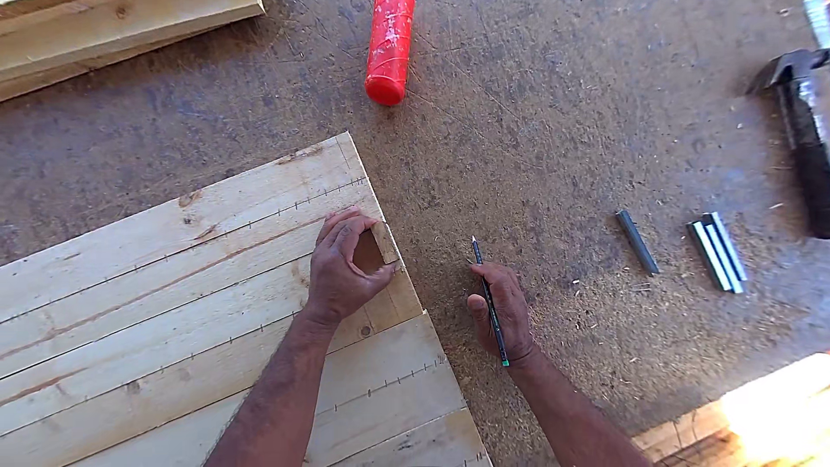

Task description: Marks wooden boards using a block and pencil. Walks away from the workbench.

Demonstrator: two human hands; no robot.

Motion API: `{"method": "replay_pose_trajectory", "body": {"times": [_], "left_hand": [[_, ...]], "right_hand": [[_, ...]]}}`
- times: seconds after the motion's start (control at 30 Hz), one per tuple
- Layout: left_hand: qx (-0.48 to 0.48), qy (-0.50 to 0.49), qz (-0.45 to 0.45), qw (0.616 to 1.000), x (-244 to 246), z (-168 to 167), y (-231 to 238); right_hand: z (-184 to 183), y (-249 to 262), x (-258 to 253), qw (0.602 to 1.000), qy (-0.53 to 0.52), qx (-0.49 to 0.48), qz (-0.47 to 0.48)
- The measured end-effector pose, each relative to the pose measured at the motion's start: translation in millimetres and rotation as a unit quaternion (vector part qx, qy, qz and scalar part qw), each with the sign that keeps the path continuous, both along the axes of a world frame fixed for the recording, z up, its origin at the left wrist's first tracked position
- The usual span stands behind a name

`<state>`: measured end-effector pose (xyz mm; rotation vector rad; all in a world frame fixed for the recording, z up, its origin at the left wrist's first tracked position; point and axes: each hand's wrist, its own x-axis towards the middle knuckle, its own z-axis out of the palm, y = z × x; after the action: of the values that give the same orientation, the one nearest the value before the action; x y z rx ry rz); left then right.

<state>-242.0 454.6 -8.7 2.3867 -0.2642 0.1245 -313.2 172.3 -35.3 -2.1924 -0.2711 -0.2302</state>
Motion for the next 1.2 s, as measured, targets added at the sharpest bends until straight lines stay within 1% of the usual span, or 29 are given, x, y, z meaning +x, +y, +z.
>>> {"method": "replay_pose_trajectory", "body": {"times": [0.47, 0.57, 0.6, 0.67, 0.73, 0.77, 0.83, 0.87, 0.97, 1.1, 1.2], "left_hand": [[0.008, 0.002, 0.0, 1.0, -0.2, -2.0, 0.6], [0.013, 0.005, 0.009, 1.0, -0.4, -3.0, 0.2], [0.011, 0.005, 0.01, 1.0, 0.0, -2.4, -0.3], [0.006, 0.002, 0.012, 1.0, 1.3, -1.1, -1.2], [0.008, 0.0, 0.013, 1.0, 1.5, -0.7, -0.8], [0.012, -0.003, 0.017, 1.0, 1.6, -2.0, -0.7], [0.011, -0.005, 0.02, 1.0, 2.1, -3.5, -0.9], [0.01, -0.01, 0.021, 1.0, 2.5, -3.9, -1.3], [0.002, -0.025, 0.025, 0.999, 1.6, -2.9, -1.9], [-0.026, -0.036, 0.015, 0.999, 1.0, -3.7, -0.4], [-0.035, -0.047, 0.001, 0.998, 0.7, -5.1, 1.7]], "right_hand": [[-0.9, 0.7, -0.2, 1.0, 0.003, -0.016, 0.001], [1.1, 1.5, 0.5, 1.0, 0.011, -0.001, -0.004], [7.8, 3.1, 2.6, 1.0, 0.022, 0.012, -0.011], [32.9, 12.1, 13.7, 0.998, 0.044, 0.04, -0.02], [68.5, 31.8, 28.7, 0.997, 0.055, 0.047, 0.006], [85.6, 43.8, 36.4, 0.997, 0.055, 0.042, 0.037], [109.3, 69.4, 52.5, 0.993, 0.036, 0.0, 0.111], [113.5, 81.9, 59.9, 0.989, 0.023, -0.034, 0.142], [103.5, 110.5, 76.6, 0.967, -0.012, -0.142, 0.21], [101.1, 135.5, 86.1, 0.939, -0.022, -0.26, 0.222], [106.8, 143.8, 82.3, 0.934, 0.001, -0.285, 0.214]]}}
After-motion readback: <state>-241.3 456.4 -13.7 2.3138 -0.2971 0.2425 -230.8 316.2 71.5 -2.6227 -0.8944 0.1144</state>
